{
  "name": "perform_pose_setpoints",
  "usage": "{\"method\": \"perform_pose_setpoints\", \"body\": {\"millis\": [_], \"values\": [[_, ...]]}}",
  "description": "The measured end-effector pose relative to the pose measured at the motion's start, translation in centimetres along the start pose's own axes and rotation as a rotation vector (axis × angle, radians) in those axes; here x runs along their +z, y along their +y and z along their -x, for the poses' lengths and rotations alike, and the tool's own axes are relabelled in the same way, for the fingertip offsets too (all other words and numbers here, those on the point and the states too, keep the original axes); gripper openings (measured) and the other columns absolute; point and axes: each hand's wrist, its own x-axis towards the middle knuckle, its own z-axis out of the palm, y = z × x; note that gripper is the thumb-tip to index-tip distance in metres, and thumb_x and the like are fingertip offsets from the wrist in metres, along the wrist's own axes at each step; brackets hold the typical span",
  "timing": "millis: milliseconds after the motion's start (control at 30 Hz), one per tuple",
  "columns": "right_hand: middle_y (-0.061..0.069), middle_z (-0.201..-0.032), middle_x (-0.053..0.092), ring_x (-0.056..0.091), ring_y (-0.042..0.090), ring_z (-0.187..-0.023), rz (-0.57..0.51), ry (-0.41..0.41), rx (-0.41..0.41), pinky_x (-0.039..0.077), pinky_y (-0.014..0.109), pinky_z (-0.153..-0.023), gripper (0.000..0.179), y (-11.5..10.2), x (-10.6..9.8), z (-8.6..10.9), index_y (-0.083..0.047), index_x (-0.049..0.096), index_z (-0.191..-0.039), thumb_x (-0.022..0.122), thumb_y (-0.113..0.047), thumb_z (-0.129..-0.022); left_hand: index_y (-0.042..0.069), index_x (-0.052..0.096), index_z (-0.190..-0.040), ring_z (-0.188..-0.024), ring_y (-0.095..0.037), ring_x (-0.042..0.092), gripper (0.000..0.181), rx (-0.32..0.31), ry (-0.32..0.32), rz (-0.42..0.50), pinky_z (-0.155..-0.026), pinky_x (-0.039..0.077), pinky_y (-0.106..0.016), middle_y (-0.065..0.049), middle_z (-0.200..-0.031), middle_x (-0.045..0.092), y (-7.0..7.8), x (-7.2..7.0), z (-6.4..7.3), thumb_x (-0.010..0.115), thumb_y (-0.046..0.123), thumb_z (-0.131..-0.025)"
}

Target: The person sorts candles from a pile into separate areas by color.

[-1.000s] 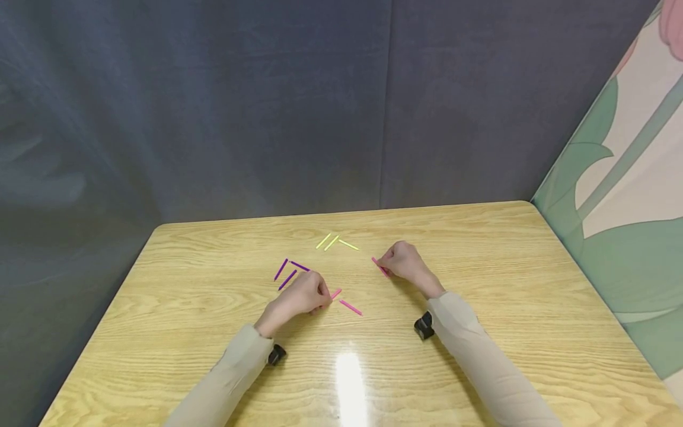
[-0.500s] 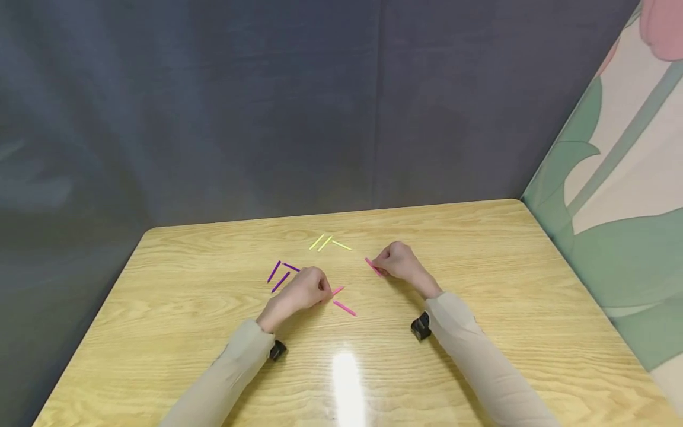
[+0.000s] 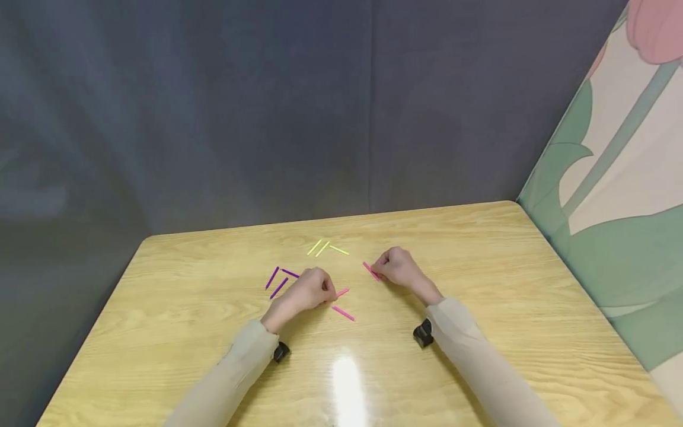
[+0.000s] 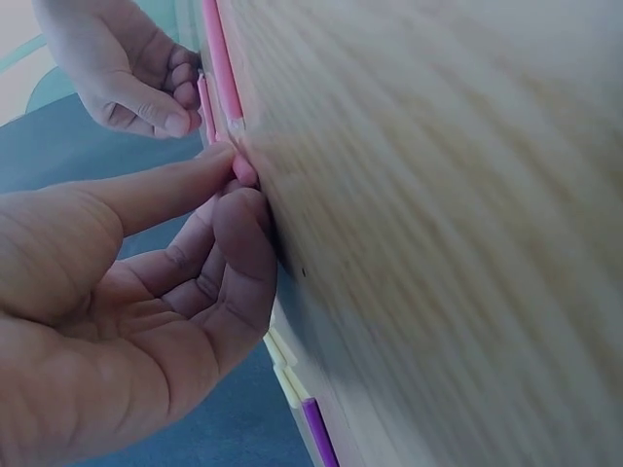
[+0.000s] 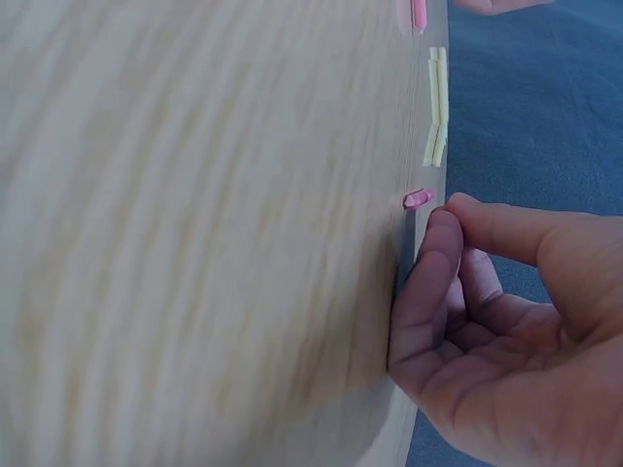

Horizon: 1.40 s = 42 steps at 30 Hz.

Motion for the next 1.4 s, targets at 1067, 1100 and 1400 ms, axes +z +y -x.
{"method": "perform_pose_setpoints", "body": {"millis": [1067, 1100, 1400], "values": [[-0.005, -0.068, 0.055, 0.042, 0.006, -0.059, 0.159, -0.150, -0.334, 0.039, 0.020, -0.056, 0.009, -2.7, 0.3, 1.4, -0.003, 0.067, -0.076, 0.069, 0.002, -0.084, 0.006, 0.069, -0.061, -0.048, -0.004, 0.043, 0.021, 0.026, -0.008, 0.001, -0.045, 0.033, -0.018, 0.004, -0.058, 0.061, 1.2, 0.7, -1.1, 0.070, -0.001, -0.080], [-0.004, -0.068, 0.055, 0.043, 0.006, -0.059, 0.165, -0.155, -0.340, 0.039, 0.020, -0.056, 0.010, -2.9, 0.4, 1.4, -0.003, 0.067, -0.076, 0.068, 0.002, -0.085, 0.006, 0.069, -0.061, -0.048, -0.005, 0.042, 0.020, 0.023, -0.010, 0.004, -0.045, 0.033, -0.018, 0.004, -0.058, 0.061, 1.2, 0.7, -1.1, 0.071, -0.001, -0.080], [-0.003, -0.074, 0.063, 0.049, 0.007, -0.064, 0.194, -0.187, -0.333, 0.047, 0.022, -0.062, 0.009, -3.2, 1.1, 1.7, -0.004, 0.067, -0.080, 0.067, 0.002, -0.087, 0.006, 0.070, -0.062, -0.051, -0.006, 0.045, 0.019, 0.013, -0.043, 0.030, -0.047, 0.034, -0.019, 0.001, -0.061, 0.065, 1.4, 0.6, -0.7, 0.072, 0.002, -0.081]]}}
